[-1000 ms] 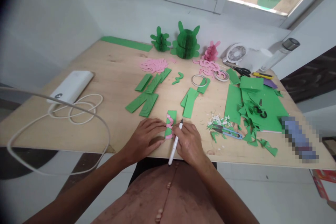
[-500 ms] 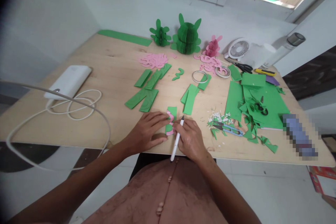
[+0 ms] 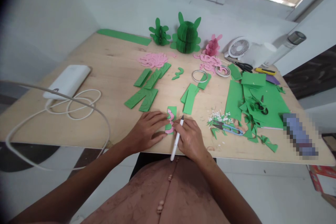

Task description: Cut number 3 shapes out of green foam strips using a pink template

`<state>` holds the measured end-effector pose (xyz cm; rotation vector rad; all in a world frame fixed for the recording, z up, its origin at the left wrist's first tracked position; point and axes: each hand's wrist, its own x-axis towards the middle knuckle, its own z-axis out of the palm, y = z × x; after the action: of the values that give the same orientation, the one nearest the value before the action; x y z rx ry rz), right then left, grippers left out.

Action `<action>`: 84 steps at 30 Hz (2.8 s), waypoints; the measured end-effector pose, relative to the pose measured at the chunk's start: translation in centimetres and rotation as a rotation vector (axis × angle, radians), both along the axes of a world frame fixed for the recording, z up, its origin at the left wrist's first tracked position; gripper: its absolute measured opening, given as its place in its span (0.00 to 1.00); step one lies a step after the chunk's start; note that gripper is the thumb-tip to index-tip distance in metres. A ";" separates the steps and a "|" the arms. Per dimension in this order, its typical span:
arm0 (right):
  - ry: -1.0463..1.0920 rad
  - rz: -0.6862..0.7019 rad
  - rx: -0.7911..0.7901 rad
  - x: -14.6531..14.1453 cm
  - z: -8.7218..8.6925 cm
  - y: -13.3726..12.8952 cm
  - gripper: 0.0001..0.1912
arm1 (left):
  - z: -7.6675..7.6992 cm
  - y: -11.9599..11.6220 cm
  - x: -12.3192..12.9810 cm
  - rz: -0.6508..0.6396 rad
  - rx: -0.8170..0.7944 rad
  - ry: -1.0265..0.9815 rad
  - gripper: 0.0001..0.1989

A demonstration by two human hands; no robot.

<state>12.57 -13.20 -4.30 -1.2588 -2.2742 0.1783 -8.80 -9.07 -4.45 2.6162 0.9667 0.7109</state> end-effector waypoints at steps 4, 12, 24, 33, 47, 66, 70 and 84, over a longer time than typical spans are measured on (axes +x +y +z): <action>-0.001 0.000 0.011 0.0 0.0 0.0 0.14 | -0.1 -0.1 0.0 -0.002 -0.010 -0.009 0.15; -0.010 0.008 0.044 0.0 -0.1 0.0 0.13 | -0.2 -0.2 -0.1 -0.005 -0.019 -0.009 0.15; -0.028 0.006 0.069 -0.1 0.1 -0.1 0.11 | -0.2 -0.4 -0.1 0.012 -0.025 0.001 0.16; -0.031 0.008 0.053 0.0 0.1 -0.1 0.10 | -0.2 -0.5 -0.2 -0.013 0.001 0.051 0.22; -0.040 -0.011 0.055 -0.1 0.1 -0.1 0.12 | 0.0 -0.6 -0.1 -0.017 0.023 0.059 0.20; -0.096 0.068 0.026 -0.2 0.5 -0.3 0.12 | -0.3 -0.5 -0.2 -0.022 0.033 0.067 0.22; -0.062 0.078 0.005 0.0 0.6 -0.2 0.14 | -0.1 -0.5 -0.2 -0.019 0.017 0.066 0.22; -0.038 0.052 0.019 0.1 0.9 -0.8 0.16 | -0.2 -0.5 -0.2 -0.020 0.008 0.065 0.22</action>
<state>12.66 -13.96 -3.37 -1.2045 -2.3369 0.1525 -8.95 -9.54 -4.62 2.6672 0.9565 0.6307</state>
